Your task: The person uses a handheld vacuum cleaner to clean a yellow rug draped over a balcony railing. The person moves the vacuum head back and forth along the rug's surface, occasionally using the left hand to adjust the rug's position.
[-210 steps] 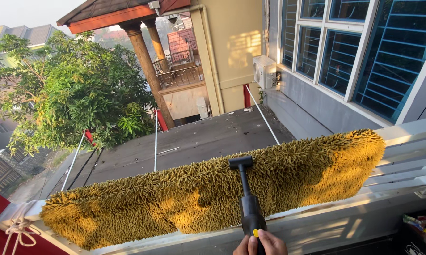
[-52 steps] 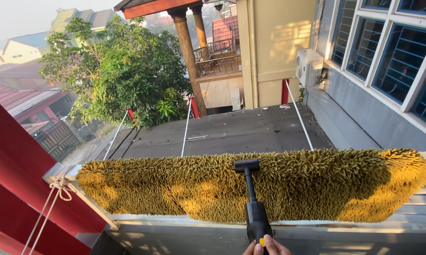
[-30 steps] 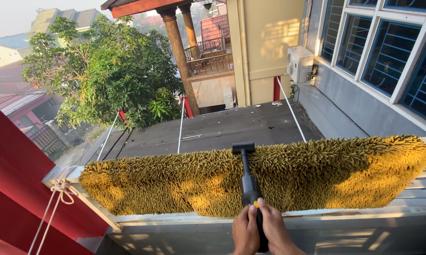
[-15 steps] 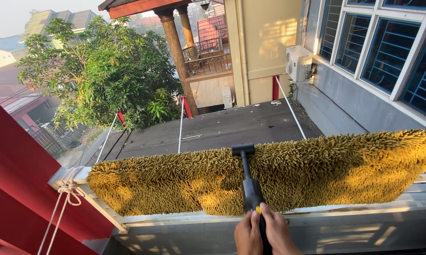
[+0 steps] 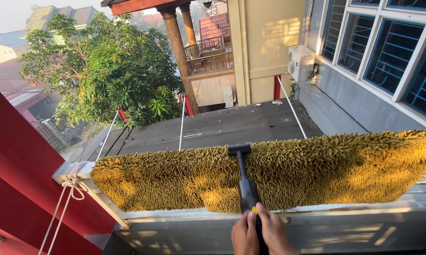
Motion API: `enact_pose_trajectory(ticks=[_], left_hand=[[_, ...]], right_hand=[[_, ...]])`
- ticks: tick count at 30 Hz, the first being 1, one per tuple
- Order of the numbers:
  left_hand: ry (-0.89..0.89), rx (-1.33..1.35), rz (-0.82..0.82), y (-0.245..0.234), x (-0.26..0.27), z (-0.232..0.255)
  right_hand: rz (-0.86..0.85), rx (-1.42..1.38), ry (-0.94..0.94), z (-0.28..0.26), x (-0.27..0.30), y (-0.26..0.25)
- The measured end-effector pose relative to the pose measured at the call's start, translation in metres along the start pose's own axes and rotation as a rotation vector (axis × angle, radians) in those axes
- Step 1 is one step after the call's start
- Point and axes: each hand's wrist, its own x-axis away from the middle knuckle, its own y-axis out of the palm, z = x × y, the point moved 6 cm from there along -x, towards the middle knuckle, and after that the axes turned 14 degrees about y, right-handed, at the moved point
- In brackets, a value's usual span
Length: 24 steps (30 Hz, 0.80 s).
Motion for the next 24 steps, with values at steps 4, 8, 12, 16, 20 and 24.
enact_pose_trajectory(ticks=[4,8,12,16,20,24], left_hand=[[0.039,0.014,0.048,0.008,0.011,-0.028],[-0.129,-0.021,-0.011,-0.006,-0.019,0.007],[-0.116,-0.103,-0.031,-0.005,-0.011,0.002],[0.067,-0.002,0.107,0.009,0.010,-0.032],[-0.054,-0.039,0.130,0.000,0.005,0.002],[-0.174,-0.091,0.077,-0.005,-0.017,0.021]], right_hand=[[-0.066,-0.052,0.201,0.022,0.000,-0.002],[-0.089,-0.021,0.031,-0.019,-0.012,0.022],[-0.125,-0.054,0.089,-0.009,-0.016,0.017],[-0.175,0.029,0.072,0.032,-0.015,-0.005],[-0.182,0.056,0.046,0.012,-0.031,0.007],[-0.294,-0.147,0.124,-0.012,-0.031,0.025]])
